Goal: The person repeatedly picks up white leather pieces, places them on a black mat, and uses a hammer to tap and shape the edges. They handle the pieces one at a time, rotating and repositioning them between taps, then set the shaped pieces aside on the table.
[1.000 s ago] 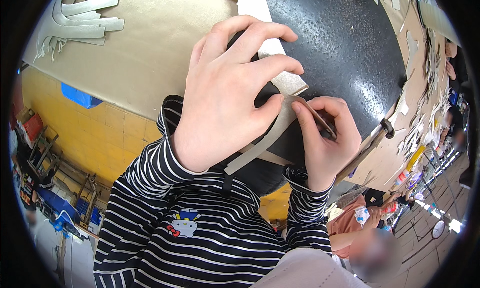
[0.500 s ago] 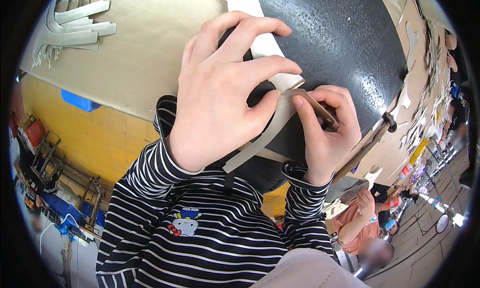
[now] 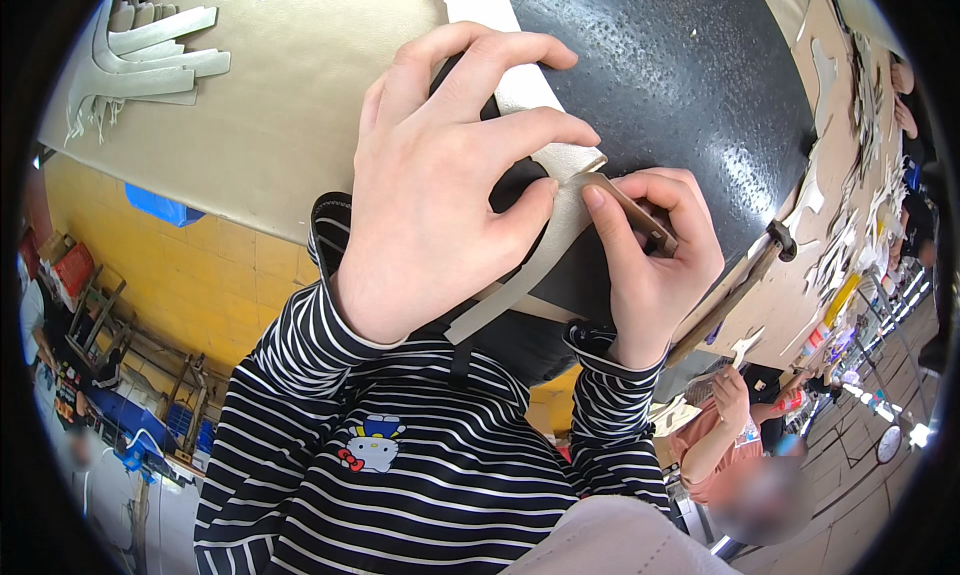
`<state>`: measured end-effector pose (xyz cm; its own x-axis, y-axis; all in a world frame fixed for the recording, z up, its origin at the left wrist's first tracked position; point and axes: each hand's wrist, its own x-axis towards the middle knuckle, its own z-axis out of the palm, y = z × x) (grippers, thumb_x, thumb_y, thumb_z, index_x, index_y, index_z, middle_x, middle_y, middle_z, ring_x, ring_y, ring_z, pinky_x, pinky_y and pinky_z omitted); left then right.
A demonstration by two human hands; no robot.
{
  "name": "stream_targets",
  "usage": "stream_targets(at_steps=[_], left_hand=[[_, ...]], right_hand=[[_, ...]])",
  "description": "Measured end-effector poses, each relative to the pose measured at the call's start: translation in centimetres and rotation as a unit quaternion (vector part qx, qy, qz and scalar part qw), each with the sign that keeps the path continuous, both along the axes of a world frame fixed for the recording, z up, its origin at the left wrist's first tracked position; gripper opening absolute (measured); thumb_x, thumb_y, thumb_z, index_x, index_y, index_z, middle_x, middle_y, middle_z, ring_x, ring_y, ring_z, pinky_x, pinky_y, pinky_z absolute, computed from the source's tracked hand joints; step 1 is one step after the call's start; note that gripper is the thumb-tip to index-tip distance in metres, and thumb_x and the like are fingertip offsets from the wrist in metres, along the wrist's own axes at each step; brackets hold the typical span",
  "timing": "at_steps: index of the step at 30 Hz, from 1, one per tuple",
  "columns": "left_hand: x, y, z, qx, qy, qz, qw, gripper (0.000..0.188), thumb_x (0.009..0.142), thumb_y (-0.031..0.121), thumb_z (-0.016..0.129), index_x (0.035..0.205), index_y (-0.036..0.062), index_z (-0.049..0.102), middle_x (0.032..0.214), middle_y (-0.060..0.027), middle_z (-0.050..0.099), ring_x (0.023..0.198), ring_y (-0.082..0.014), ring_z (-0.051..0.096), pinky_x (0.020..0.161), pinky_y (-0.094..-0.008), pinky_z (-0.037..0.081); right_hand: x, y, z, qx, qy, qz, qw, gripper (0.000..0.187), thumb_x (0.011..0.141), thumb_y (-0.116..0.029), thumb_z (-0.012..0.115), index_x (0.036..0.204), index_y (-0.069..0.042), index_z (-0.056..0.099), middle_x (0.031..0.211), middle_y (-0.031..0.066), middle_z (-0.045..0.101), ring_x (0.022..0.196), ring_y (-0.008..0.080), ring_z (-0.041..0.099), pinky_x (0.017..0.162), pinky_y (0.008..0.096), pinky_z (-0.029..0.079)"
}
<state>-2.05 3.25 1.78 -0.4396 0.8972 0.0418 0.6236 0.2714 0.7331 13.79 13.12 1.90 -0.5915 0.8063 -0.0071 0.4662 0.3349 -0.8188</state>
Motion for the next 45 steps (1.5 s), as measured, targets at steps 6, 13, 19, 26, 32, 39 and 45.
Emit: stream_targets(at_steps=[6, 13, 19, 26, 32, 39, 45], left_hand=[[0.1, 0.05, -0.01, -0.001, -0.009, 0.0, 1.0, 0.035, 0.069, 0.01, 0.075, 0.102, 0.0197, 0.079, 0.137, -0.0002, 0.06, 0.129, -0.0285, 0.043, 0.108, -0.0398, 0.037], [-0.09, 0.0, 0.08, -0.001, -0.012, -0.005, 1.0, 0.032, 0.072, 0.011, 0.076, 0.103, 0.0196, 0.08, 0.137, -0.0005, 0.06, 0.129, -0.028, 0.043, 0.109, -0.0394, 0.036], [0.05, 0.09, -0.02, -0.005, -0.007, 0.004, 1.0, 0.03, 0.073, 0.013, 0.077, 0.102, 0.02, 0.08, 0.136, 0.0, 0.06, 0.129, -0.0268, 0.043, 0.109, -0.0389, 0.036], [0.43, 0.24, -0.11, -0.007, 0.008, 0.024, 1.0, 0.028, 0.072, 0.014, 0.078, 0.099, 0.0206, 0.081, 0.134, 0.0007, 0.062, 0.128, -0.0262, 0.043, 0.108, -0.0382, 0.036], [0.56, 0.37, -0.05, -0.008, 0.018, 0.028, 0.999, 0.027, 0.071, 0.015, 0.078, 0.098, 0.0204, 0.081, 0.134, 0.0006, 0.062, 0.128, -0.0263, 0.043, 0.108, -0.0383, 0.036], [0.7, 0.47, 0.13, -0.016, 0.032, 0.03, 0.999, 0.024, 0.072, 0.016, 0.076, 0.096, 0.0199, 0.08, 0.134, 0.0008, 0.061, 0.128, -0.0267, 0.043, 0.109, -0.0388, 0.035], [0.72, 0.53, 0.12, -0.016, 0.038, 0.03, 0.999, 0.023, 0.073, 0.017, 0.076, 0.095, 0.0199, 0.08, 0.134, 0.0011, 0.061, 0.129, -0.0271, 0.042, 0.11, -0.0395, 0.033]], right_hand=[[-0.01, -0.14, 0.58, -0.038, -0.036, -0.006, 0.999, 0.017, 0.079, 0.002, 0.082, 0.088, 0.001, 0.068, 0.09, 0.0024, 0.063, 0.075, 0.0047, 0.054, 0.065, 0.0177, 0.04], [-0.15, -0.18, 0.63, -0.034, -0.033, -0.007, 0.999, 0.016, 0.079, 0.002, 0.082, 0.088, 0.002, 0.068, 0.09, 0.0024, 0.064, 0.074, 0.0052, 0.055, 0.065, 0.0181, 0.04], [-0.19, -0.31, 0.74, -0.046, -0.034, -0.017, 0.998, 0.016, 0.08, 0.001, 0.082, 0.088, 0.002, 0.068, 0.09, 0.0024, 0.064, 0.075, 0.0057, 0.055, 0.065, 0.0187, 0.041], [-0.22, -0.03, 0.09, 0.003, -0.009, -0.009, 1.0, 0.012, 0.08, -0.003, 0.082, 0.088, -0.004, 0.073, 0.085, 0.0016, 0.066, 0.062, 0.0036, 0.053, 0.05, 0.0188, 0.036], [-0.17, -0.05, 0.08, 0.011, -0.007, -0.015, 1.0, 0.011, 0.081, -0.003, 0.081, 0.088, -0.002, 0.073, 0.085, 0.0034, 0.066, 0.068, 0.0077, 0.058, 0.055, 0.0209, 0.042], [-0.29, -0.12, 0.08, -0.006, -0.004, -0.028, 1.0, 0.01, 0.081, -0.002, 0.08, 0.088, -0.001, 0.073, 0.085, 0.005, 0.067, 0.071, 0.0103, 0.061, 0.059, 0.0225, 0.045], [-0.39, -0.12, 0.1, -0.002, 0.002, -0.025, 1.0, 0.01, 0.081, -0.001, 0.08, 0.088, 0.0, 0.072, 0.084, 0.0056, 0.067, 0.071, 0.0115, 0.062, 0.062, 0.0234, 0.047]])
